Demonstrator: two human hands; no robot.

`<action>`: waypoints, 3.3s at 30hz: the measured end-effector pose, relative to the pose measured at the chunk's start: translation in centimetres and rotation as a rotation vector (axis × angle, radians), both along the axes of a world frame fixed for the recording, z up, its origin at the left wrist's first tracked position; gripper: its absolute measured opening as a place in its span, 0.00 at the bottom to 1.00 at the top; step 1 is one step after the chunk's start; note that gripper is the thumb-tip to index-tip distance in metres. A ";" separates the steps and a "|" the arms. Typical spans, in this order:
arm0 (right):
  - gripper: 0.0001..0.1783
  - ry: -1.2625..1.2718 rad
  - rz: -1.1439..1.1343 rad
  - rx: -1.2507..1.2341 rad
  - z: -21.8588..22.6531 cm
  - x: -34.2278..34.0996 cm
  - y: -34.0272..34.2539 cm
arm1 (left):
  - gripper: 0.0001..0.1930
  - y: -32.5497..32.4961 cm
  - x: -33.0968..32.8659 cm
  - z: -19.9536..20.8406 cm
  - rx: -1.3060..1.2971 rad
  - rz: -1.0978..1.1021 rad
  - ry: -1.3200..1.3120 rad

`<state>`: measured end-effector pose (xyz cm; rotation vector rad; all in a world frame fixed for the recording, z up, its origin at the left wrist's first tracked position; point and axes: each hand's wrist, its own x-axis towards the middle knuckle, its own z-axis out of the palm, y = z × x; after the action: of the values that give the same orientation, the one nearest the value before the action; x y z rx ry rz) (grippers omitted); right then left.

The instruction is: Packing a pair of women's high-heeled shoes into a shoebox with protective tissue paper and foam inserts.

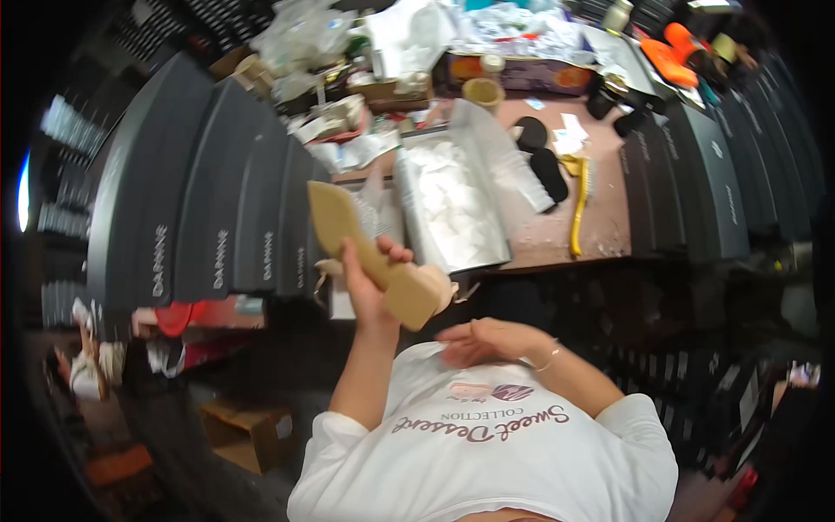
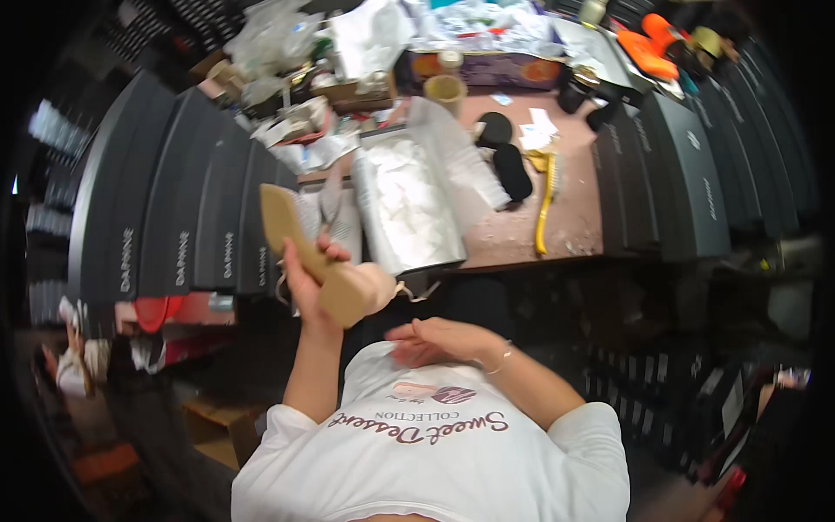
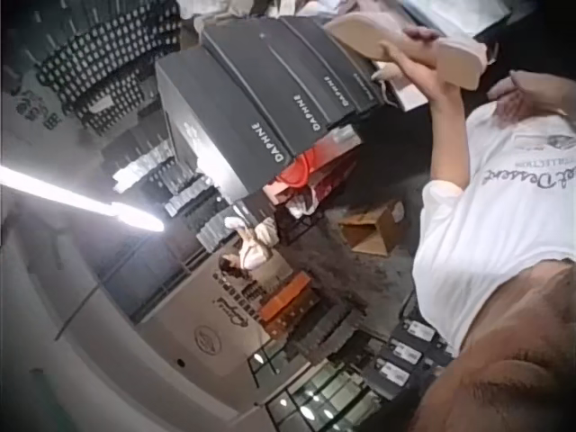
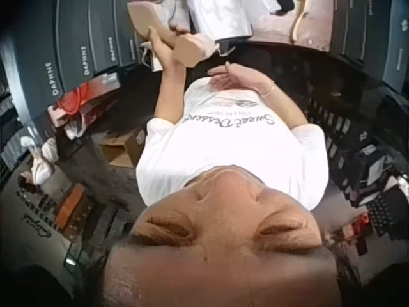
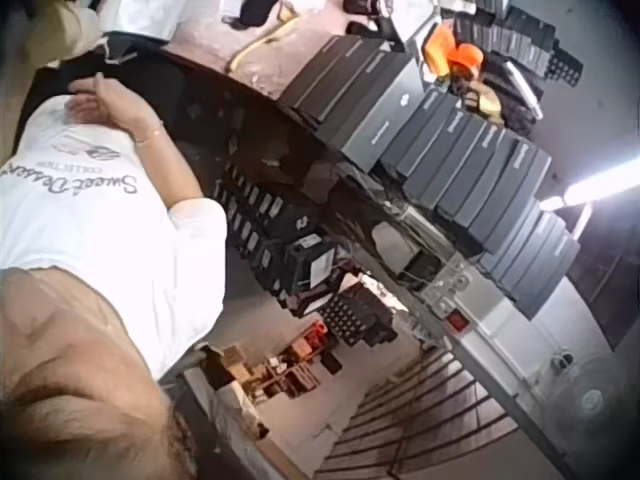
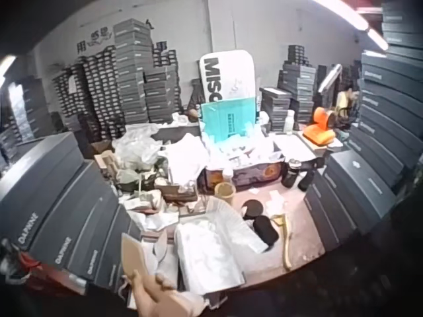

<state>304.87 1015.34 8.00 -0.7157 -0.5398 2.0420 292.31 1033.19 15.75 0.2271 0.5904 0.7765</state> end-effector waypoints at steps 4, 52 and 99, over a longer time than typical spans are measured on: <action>0.39 0.489 -0.445 0.052 2.4 -1.9 2.0 | 0.30 -2.6 -0.3 -0.8 0.213 -0.225 -0.037; 0.09 -1.056 -0.465 0.575 9.2 1.6 0.7 | 0.19 -5.3 -3.0 -8.3 -0.217 -0.174 -0.031; 0.34 -0.685 -0.598 0.153 5.1 2.0 -1.6 | 0.13 -3.5 -7.0 -3.5 0.027 -0.579 0.092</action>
<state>306.91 1013.74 13.12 -1.3092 -0.7424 1.1641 285.34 1029.72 12.29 0.4366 0.5619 0.2144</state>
